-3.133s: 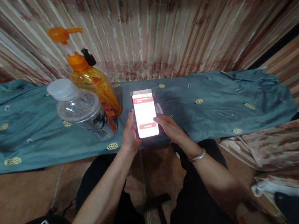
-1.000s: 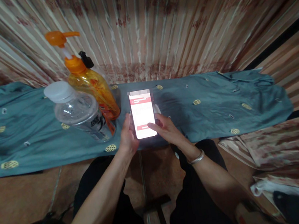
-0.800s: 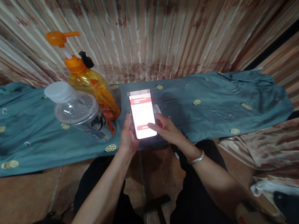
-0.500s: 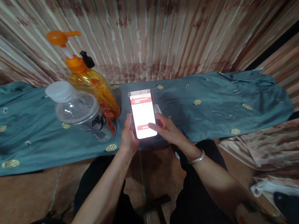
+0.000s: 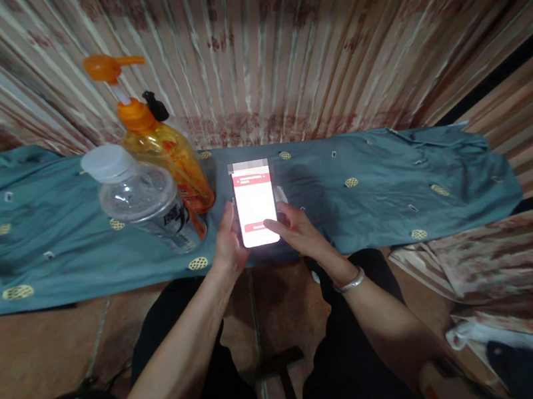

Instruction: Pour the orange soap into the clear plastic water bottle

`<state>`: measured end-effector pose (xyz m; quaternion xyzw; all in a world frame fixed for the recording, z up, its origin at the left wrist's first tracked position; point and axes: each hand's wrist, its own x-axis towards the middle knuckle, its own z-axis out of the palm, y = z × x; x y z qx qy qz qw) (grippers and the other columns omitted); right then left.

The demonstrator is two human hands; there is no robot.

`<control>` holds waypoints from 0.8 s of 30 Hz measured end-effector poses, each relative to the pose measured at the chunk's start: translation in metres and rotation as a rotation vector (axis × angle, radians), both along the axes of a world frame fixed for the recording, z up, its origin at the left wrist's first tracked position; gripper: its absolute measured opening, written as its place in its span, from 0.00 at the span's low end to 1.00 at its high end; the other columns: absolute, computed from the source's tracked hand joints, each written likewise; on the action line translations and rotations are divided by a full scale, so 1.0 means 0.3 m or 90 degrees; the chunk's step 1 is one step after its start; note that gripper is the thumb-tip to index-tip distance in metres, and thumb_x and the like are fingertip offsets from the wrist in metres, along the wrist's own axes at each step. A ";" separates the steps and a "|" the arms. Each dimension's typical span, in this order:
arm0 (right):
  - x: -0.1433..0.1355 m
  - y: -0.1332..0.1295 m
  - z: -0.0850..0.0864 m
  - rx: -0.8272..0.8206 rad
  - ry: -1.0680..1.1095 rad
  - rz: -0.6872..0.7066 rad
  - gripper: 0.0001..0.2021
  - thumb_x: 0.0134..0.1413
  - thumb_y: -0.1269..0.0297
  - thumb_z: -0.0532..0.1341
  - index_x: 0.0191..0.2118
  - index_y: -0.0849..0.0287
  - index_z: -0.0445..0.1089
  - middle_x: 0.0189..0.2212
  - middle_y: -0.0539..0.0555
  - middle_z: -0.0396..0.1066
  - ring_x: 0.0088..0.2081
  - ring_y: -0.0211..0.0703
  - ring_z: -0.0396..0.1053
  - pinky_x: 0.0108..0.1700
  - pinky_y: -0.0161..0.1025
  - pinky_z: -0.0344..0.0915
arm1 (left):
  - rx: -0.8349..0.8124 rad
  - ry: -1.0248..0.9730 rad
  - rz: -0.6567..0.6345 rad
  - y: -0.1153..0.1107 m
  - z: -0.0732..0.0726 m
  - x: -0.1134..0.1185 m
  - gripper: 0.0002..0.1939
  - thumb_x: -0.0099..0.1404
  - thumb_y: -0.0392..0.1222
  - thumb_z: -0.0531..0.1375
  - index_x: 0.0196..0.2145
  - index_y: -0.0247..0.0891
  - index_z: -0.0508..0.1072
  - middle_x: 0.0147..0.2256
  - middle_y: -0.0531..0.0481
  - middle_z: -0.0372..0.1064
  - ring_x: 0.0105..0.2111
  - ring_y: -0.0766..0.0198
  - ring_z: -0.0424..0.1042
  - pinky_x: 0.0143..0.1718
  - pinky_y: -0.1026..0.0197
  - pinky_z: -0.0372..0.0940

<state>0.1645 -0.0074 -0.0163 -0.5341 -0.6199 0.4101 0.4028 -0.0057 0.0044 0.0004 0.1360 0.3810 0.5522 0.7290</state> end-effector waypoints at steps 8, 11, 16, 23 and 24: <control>0.015 0.004 0.007 -0.058 0.001 0.017 0.30 0.64 0.31 0.75 0.54 0.53 0.84 0.46 0.60 0.89 0.49 0.64 0.86 0.56 0.60 0.85 | -0.001 -0.004 -0.011 0.004 -0.003 0.001 0.27 0.83 0.57 0.64 0.68 0.37 0.81 0.60 0.36 0.89 0.66 0.36 0.85 0.69 0.38 0.79; 0.007 -0.006 0.008 -0.061 0.006 0.004 0.32 0.63 0.30 0.75 0.56 0.54 0.83 0.44 0.60 0.90 0.50 0.66 0.87 0.57 0.61 0.85 | 0.001 -0.008 -0.012 0.008 0.000 0.003 0.28 0.84 0.57 0.63 0.70 0.36 0.80 0.60 0.35 0.89 0.64 0.37 0.87 0.69 0.38 0.79; -0.025 -0.030 0.000 -0.031 0.042 -0.053 0.37 0.61 0.28 0.75 0.62 0.52 0.80 0.48 0.60 0.91 0.52 0.65 0.89 0.58 0.61 0.85 | 0.017 -0.020 -0.012 0.016 0.009 0.007 0.29 0.85 0.57 0.61 0.71 0.34 0.80 0.60 0.34 0.89 0.64 0.37 0.87 0.69 0.39 0.79; -0.062 -0.066 -0.002 -0.005 0.054 -0.083 0.40 0.64 0.35 0.76 0.72 0.53 0.73 0.61 0.66 0.88 0.60 0.65 0.88 0.68 0.64 0.82 | 0.042 -0.038 -0.002 0.022 0.016 0.009 0.28 0.88 0.54 0.54 0.72 0.36 0.80 0.58 0.38 0.90 0.67 0.41 0.86 0.71 0.41 0.77; -0.067 -0.071 0.000 0.003 0.051 -0.088 0.40 0.64 0.36 0.76 0.73 0.53 0.72 0.63 0.67 0.87 0.62 0.65 0.87 0.69 0.64 0.82 | 0.044 -0.039 -0.002 0.022 0.015 0.008 0.28 0.89 0.53 0.53 0.72 0.35 0.80 0.58 0.38 0.90 0.67 0.41 0.86 0.71 0.41 0.77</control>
